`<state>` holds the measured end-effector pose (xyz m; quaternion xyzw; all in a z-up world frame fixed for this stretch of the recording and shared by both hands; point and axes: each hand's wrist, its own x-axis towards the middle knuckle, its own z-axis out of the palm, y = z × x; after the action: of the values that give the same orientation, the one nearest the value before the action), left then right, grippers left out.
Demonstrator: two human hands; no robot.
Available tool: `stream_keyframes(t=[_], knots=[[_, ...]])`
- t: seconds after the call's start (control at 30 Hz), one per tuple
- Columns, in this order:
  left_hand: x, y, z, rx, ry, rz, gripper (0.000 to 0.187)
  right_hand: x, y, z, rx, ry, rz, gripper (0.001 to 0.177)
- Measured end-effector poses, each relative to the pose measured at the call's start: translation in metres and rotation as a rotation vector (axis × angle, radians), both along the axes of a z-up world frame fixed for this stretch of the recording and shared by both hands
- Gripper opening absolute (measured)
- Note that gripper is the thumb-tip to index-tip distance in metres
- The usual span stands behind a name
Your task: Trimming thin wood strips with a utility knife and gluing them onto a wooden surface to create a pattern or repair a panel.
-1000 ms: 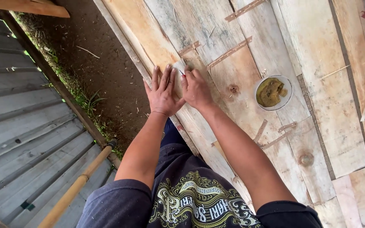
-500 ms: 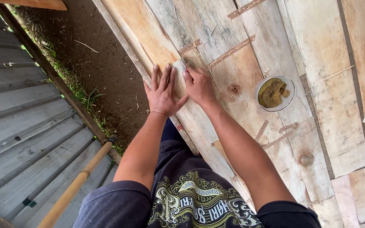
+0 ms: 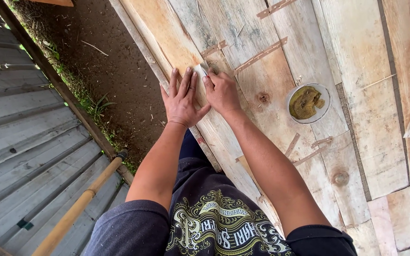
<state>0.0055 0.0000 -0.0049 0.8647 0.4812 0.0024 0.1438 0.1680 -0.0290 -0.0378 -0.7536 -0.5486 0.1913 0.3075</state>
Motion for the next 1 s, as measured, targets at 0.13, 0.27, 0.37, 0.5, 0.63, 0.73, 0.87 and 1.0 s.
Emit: stream_keyframes(t=[0.13,0.27,0.37,0.5,0.63,0.73,0.87,1.0], knots=[[0.0,0.0,0.003,-0.023,0.027,-0.005,0.107,-0.003,0.0,0.006,-0.015,-0.029,-0.002,0.038],[-0.001,-0.001,0.004,-0.052,0.045,-0.006,0.106,0.0,0.004,0.016,-0.06,-0.014,0.021,0.041],[-0.001,-0.001,0.004,-0.057,0.051,-0.013,0.105,0.0,0.006,0.018,-0.124,0.04,0.016,0.043],[-0.001,-0.001,0.005,-0.05,0.049,-0.015,0.104,0.002,0.006,0.024,-0.286,0.146,-0.023,0.046],[0.0,-0.001,0.006,-0.05,0.046,-0.004,0.101,0.004,0.005,0.035,-0.345,0.181,-0.019,0.049],[0.0,-0.001,0.005,-0.046,0.055,-0.006,0.104,0.002,0.004,0.04,-0.388,0.191,-0.022,0.05],[0.0,-0.002,0.006,-0.051,0.066,-0.008,0.103,0.003,0.002,0.038,-0.404,0.22,-0.038,0.05],[-0.001,-0.001,0.003,-0.043,0.063,-0.006,0.103,0.0,0.001,0.045,-0.43,0.227,-0.049,0.05]])
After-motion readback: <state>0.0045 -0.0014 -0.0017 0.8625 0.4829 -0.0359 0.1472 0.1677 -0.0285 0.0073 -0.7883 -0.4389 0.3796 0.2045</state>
